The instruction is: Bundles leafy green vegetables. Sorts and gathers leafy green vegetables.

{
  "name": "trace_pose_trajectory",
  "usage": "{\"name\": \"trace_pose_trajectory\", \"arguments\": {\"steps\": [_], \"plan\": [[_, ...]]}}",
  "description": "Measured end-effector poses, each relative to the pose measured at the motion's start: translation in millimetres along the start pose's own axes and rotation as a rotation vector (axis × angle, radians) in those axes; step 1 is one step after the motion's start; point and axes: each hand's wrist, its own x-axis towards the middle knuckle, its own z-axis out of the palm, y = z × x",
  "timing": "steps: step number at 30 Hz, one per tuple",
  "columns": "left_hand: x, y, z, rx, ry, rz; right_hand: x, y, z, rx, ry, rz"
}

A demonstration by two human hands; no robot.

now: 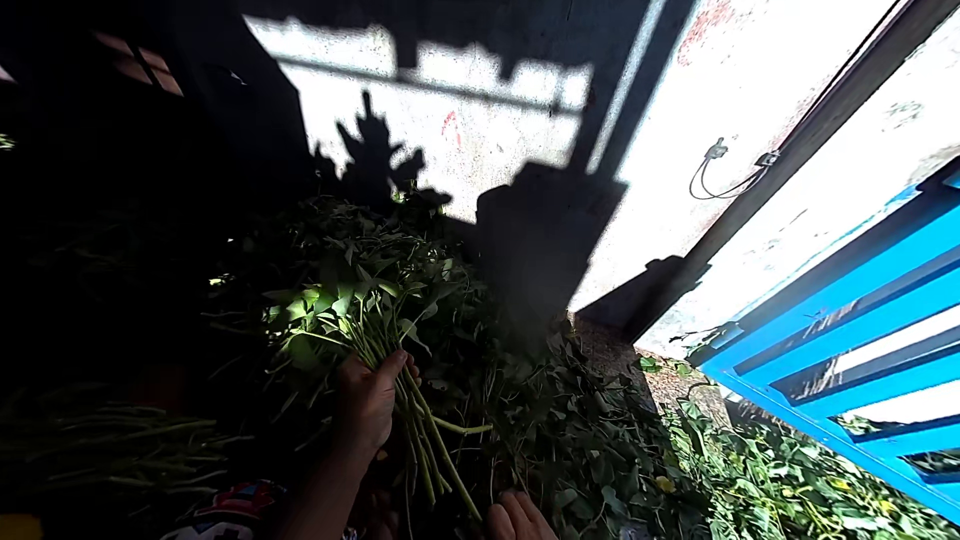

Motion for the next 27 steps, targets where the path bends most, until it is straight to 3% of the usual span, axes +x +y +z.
{"name": "trace_pose_trajectory", "arguments": {"steps": [5,10,12,13,15,17,18,19,21,22,23,25,27], "plan": [[0.3,4.8,-6.3,0.009,0.016,0.062,-22.3,11.5,5.5,0.124,-0.051,0.014],[-1.6,5.9,-4.3,-0.03,0.095,0.13,-17.9,26.5,-2.5,0.56,-0.224,0.271],[-3.3,3.5,-1.4,-0.09,0.151,0.158,-1.8,43.9,-7.4,0.702,-0.165,0.401],[-4.9,2.5,1.2,-0.121,0.178,0.161,10.1,51.0,-10.8,0.82,-0.073,0.5],[-5.1,1.1,6.0,-0.172,0.198,0.127,37.2,57.1,-28.2,1.319,0.111,0.685],[0.5,6.5,4.7,-0.177,0.187,0.053,46.0,58.7,-51.3,1.715,0.044,0.588],[4.5,12.4,1.3,-0.168,0.158,0.018,43.7,58.7,-59.7,1.691,-0.079,0.438],[7.3,19.2,-1.9,-0.15,0.115,-0.006,40.7,57.8,-65.4,1.506,-0.213,0.269],[1.7,25.9,-5.1,-0.086,-0.006,0.038,35.5,54.5,-64.5,0.919,-0.498,-0.054],[-5.6,21.6,-4.8,-0.048,-0.077,0.128,32.6,49.9,-60.2,0.628,-0.643,-0.107],[-12.8,14.1,-3.8,-0.001,-0.14,0.236,31.2,45.1,-56.9,0.353,-0.831,-0.088],[-15.5,10.0,-4.1,0.045,-0.116,0.428,27.6,37.4,-39.3,-0.128,-1.28,0.15],[0.5,29.4,-16.5,-0.02,-0.028,0.56,3.6,60.5,3.1,-0.281,-1.429,0.377]]}}
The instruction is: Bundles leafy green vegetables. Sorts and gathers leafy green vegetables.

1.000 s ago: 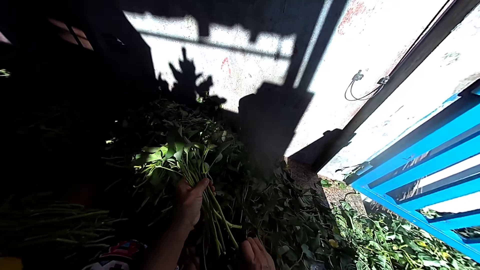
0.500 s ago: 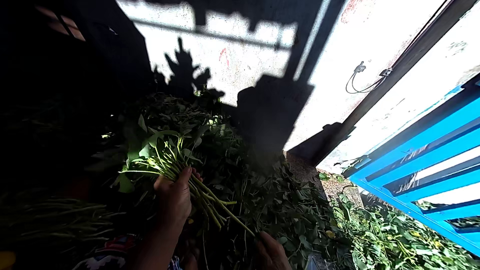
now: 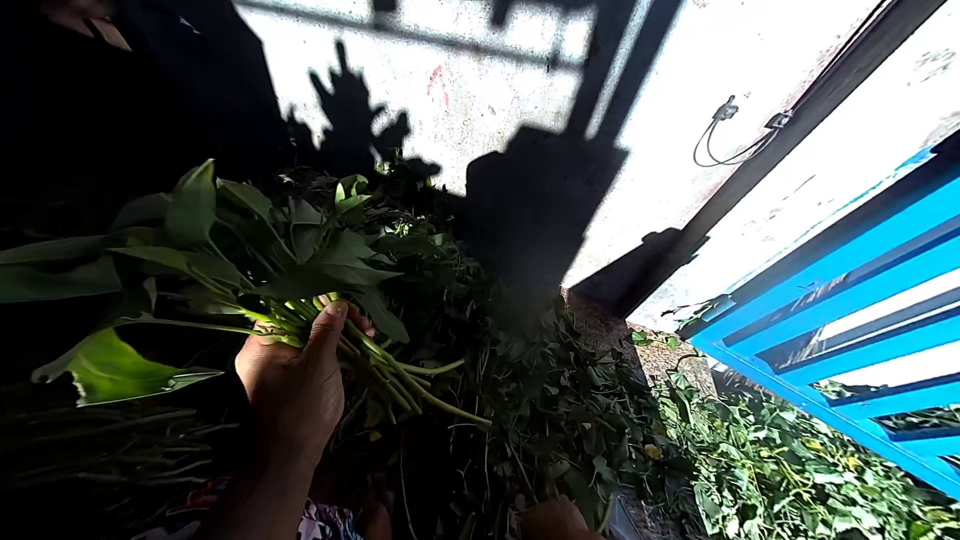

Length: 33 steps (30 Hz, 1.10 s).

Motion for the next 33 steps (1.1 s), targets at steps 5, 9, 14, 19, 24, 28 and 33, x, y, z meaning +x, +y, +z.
{"name": "trace_pose_trajectory", "arguments": {"steps": [5,9,14,19,24,28,33], "plan": [[19.9,6.1,-16.5,-0.179,0.269,-0.148,104.2,36.1,44.9,0.397,0.398,0.199],[12.0,-1.2,-13.0,-0.201,0.21,-0.609,147.2,55.4,74.0,0.753,0.495,0.302],[14.4,1.6,-18.1,-0.229,0.162,-0.622,111.6,87.1,62.3,0.855,0.833,0.645],[15.0,7.0,-14.7,-0.202,0.23,-0.494,96.2,69.9,33.9,0.592,1.072,0.661],[7.8,6.8,-6.7,-0.11,0.179,-0.495,142.0,1.3,10.0,0.657,0.497,0.195],[6.7,7.7,-10.0,-0.122,0.144,-0.501,155.3,-3.7,10.2,0.888,0.576,0.278],[6.7,11.3,-11.7,-0.109,0.153,-0.505,106.1,26.4,9.3,1.596,1.029,-0.014]]}}
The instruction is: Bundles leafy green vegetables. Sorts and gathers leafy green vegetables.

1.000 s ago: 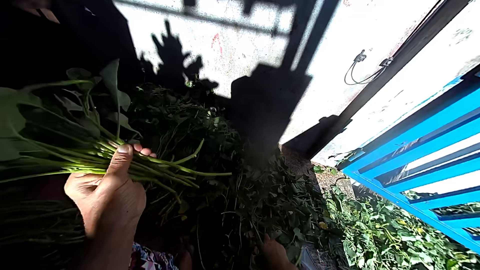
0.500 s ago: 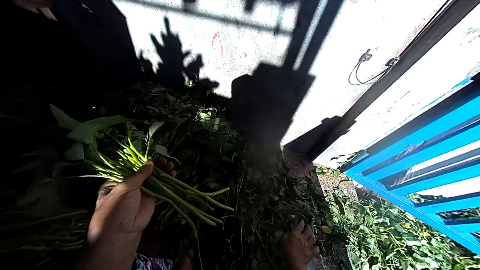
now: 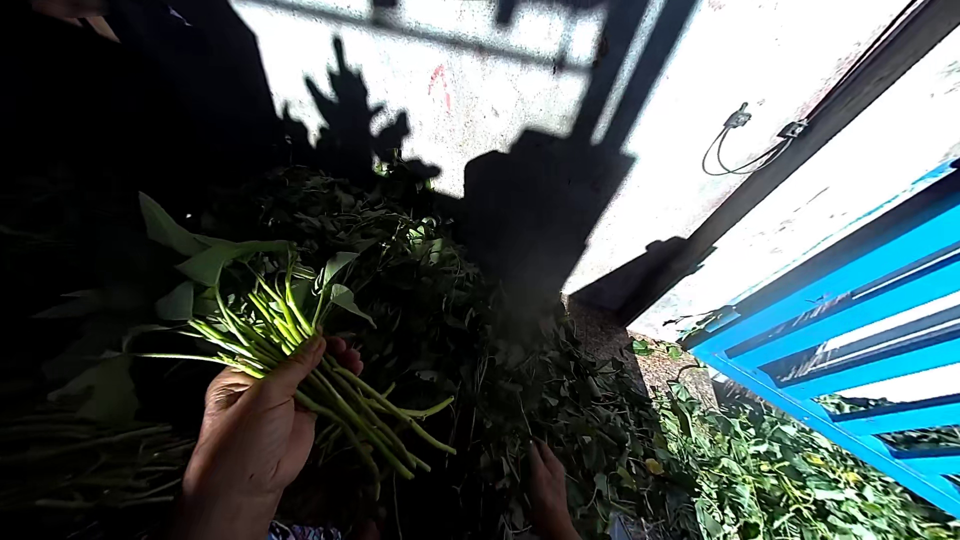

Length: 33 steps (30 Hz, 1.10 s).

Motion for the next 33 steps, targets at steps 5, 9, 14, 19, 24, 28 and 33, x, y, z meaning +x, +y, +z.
{"name": "trace_pose_trajectory", "arguments": {"steps": [5,9,14,19,24,28,33], "plan": [[-3.8,-10.2,3.9,0.013,-0.029,-0.062,-13.7,-20.9,-31.8,0.733,-0.213,0.202],[-7.0,-20.1,6.6,0.055,-0.077,-0.126,-18.1,-22.6,-30.4,0.744,-0.275,0.122],[-8.7,-29.4,7.1,0.066,-0.129,-0.187,-32.7,-32.6,-21.0,0.577,-0.275,-0.064],[-15.9,-47.0,9.9,0.099,-0.197,-0.224,-48.4,-53.4,-11.1,0.467,-0.319,-0.19],[-38.8,-76.5,19.9,0.177,-0.25,-0.28,-67.1,-82.6,9.7,0.214,-0.277,-0.408],[-55.4,-94.0,23.9,0.217,-0.291,-0.282,-75.4,-90.5,27.5,0.046,-0.221,-0.58],[-53.2,-103.3,21.7,0.353,-0.299,-0.145,-88.8,-97.8,31.4,0.054,-0.313,-0.639]]}}
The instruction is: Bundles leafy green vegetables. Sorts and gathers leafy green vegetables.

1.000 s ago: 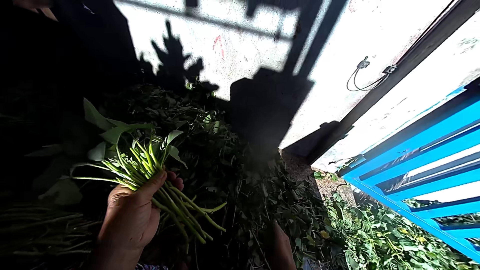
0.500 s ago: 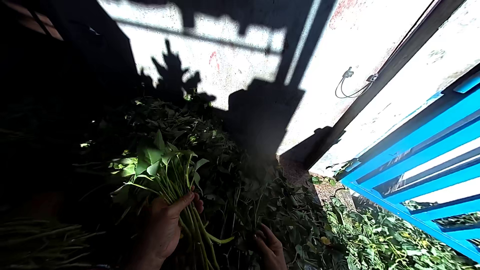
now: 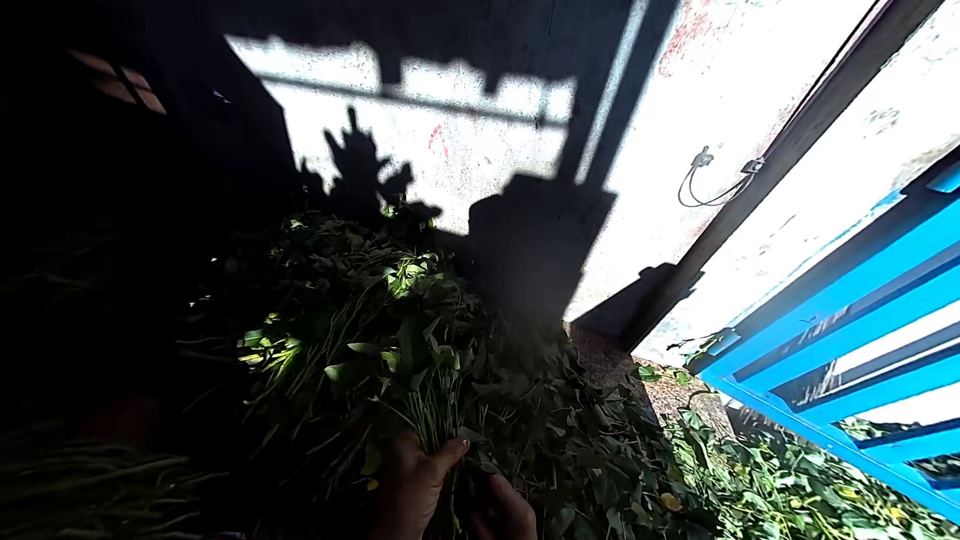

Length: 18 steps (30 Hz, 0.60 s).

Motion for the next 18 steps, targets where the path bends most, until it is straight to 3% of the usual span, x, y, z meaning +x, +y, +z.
{"name": "trace_pose_trajectory", "arguments": {"steps": [5,8,11,15,16,18], "plan": [[2.4,-1.3,-1.7,0.026,-0.021,0.061,7.4,-22.4,-4.3,0.254,-0.03,0.164],[2.0,1.7,0.5,0.014,-0.037,0.022,15.2,-36.2,0.3,0.421,0.126,0.285],[6.4,6.0,1.4,-0.033,-0.031,-0.029,16.3,-36.5,4.7,0.446,0.174,0.247],[21.9,11.5,-3.0,-0.122,0.075,-0.008,1.3,-22.0,-3.1,0.086,-0.069,-0.066],[25.8,15.8,-6.2,-0.133,0.106,-0.005,-2.3,-19.4,-11.6,-0.064,-0.159,-0.101],[32.5,25.8,-12.9,-0.134,0.159,0.003,-5.8,-19.4,-38.9,-0.393,-0.407,-0.005]]}}
